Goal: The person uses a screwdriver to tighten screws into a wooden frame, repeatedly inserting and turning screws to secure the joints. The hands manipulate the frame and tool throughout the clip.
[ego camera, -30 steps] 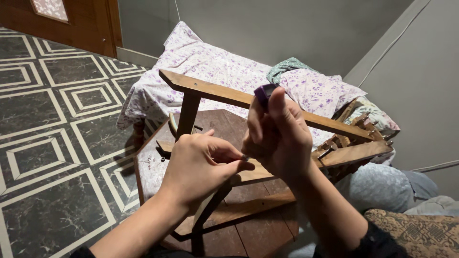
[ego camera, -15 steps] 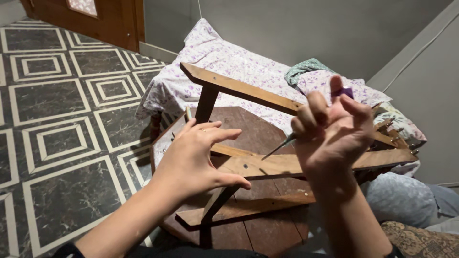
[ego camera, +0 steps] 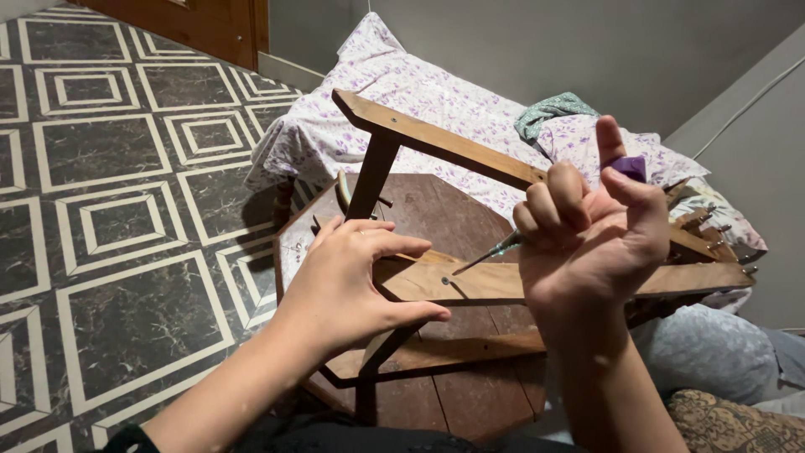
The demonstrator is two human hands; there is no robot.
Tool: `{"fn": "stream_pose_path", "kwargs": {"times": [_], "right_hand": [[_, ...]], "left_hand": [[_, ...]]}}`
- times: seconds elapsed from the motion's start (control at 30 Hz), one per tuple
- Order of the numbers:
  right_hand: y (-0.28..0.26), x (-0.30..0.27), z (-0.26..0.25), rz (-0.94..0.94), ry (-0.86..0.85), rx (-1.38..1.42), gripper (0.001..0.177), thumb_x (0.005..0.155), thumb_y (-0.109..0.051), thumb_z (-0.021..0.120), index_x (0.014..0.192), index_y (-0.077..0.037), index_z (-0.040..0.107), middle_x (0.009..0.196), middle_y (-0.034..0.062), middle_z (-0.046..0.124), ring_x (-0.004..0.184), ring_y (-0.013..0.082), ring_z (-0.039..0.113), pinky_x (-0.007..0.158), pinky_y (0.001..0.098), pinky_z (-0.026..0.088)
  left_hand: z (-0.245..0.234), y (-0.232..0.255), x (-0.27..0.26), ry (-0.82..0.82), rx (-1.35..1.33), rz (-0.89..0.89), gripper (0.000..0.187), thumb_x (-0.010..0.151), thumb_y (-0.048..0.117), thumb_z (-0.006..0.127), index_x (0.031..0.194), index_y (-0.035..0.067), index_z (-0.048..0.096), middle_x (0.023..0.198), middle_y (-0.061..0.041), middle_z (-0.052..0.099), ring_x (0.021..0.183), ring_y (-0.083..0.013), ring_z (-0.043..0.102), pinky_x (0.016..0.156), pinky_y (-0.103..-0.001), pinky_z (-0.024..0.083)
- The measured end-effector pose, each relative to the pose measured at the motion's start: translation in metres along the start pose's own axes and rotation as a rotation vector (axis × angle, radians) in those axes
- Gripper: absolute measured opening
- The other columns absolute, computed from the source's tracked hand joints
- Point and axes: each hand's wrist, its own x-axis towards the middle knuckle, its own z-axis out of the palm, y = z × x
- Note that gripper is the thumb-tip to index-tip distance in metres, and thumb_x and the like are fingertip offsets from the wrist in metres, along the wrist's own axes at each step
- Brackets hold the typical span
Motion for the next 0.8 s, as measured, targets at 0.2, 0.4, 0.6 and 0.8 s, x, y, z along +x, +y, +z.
{"fn": "stream_pose_path", "kwargs": {"times": [0.2,0.4,0.6,0.8], "right_hand": [[-0.002,0.007,0.008,0.039,0.145,-0.245,0.055,0.094,-0.008,0.044,0.148,-0.009,0.035,0.076,-0.0021,0.038,0.066,0.0126,0.038,0.056,0.0266,0.034],[-0.014,0.008,0.015,0.27,0.315,-0.227,0.071,0.086,0.012,0.043,0.152,-0.012,0.032,0.104,0.0091,0.055,0.085,0.0149,0.052,0.081,0.0319,0.046],[-0.015,-0.007,0.018,0.165,0.185,-0.143,0.08,0.081,0.018,0.035,0.154,-0.016,0.024,0.115,0.0115,0.054,0.094,0.014,0.052,0.094,0.0349,0.045],[-0.005,-0.009,0.014,0.106,0.137,-0.104,0.084,0.081,0.021,0.034,0.155,-0.016,0.019,0.113,0.0112,0.053,0.091,0.0132,0.051,0.087,0.0311,0.044]], "left_hand": [[-0.001,0.002,0.001,0.006,-0.042,-0.023,0.066,0.059,0.061,0.088,0.107,0.016,0.081,0.113,-0.008,0.075,0.117,-0.0279,0.061,0.101,-0.046,0.045],[0.001,0.002,0.006,-0.04,-0.116,-0.003,0.061,0.063,0.057,0.086,0.106,0.014,0.081,0.11,-0.005,0.079,0.112,-0.0231,0.069,0.103,-0.043,0.046],[-0.001,0.004,0.008,-0.11,-0.201,-0.065,0.054,0.063,0.052,0.086,0.102,0.015,0.083,0.099,-0.005,0.082,0.095,-0.0205,0.076,0.094,-0.039,0.054],[-0.004,0.007,0.007,-0.115,-0.22,-0.1,0.052,0.061,0.049,0.085,0.101,0.015,0.083,0.094,-0.007,0.082,0.089,-0.0209,0.077,0.09,-0.036,0.055]]}}
